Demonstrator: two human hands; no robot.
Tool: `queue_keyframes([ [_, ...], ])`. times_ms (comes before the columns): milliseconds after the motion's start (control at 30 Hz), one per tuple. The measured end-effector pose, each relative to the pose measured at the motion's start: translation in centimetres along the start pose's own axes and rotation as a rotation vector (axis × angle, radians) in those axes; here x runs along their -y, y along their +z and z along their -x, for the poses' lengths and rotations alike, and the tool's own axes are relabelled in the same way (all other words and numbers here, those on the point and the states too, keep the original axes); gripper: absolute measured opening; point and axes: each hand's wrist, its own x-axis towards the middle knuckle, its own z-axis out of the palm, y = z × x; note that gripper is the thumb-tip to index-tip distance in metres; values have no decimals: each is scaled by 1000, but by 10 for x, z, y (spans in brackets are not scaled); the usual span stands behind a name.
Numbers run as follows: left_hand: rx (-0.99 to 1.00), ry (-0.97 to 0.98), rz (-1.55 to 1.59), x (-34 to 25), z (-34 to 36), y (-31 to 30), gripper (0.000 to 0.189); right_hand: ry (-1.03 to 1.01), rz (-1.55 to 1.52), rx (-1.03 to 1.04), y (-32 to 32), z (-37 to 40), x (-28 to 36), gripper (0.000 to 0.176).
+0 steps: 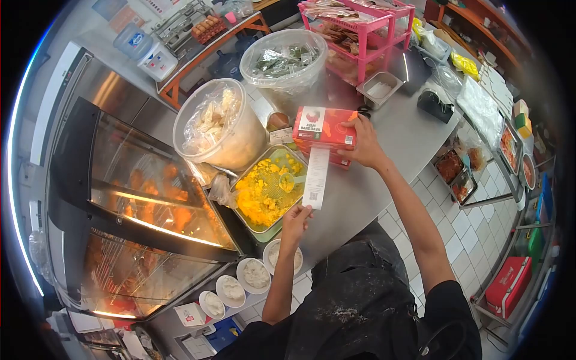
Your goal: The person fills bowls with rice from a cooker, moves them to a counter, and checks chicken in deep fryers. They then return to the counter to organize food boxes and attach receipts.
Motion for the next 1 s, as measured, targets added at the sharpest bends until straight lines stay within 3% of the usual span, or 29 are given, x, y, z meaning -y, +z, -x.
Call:
queue_keyframes([
  [200, 8, 13, -4, 6, 5, 5, 17, 87, 29, 34, -3, -5, 8, 77],
  [400, -7, 1, 5, 11, 20, 14, 17, 102, -15, -62, 0, -8, 11, 74],
  [600, 10, -5, 34, 16, 30, 20, 18, 23, -123, -194, -9, -20, 14, 62],
  [667, 2, -2, 44, 16, 34, 22, 19, -130, 4, -222, -18, -26, 21, 58],
  [800, -3, -18, 6, 17, 33, 24, 19, -169, 45, -186, -35, -32, 37, 56],
  [867, -2, -37, 6, 21, 36, 24, 19, -237, 28, -308, -38, -35, 41, 55],
  [1000, 9, -40, -3, 22, 37, 22, 19, -208, -42, -360, -38, -40, 50, 56],
])
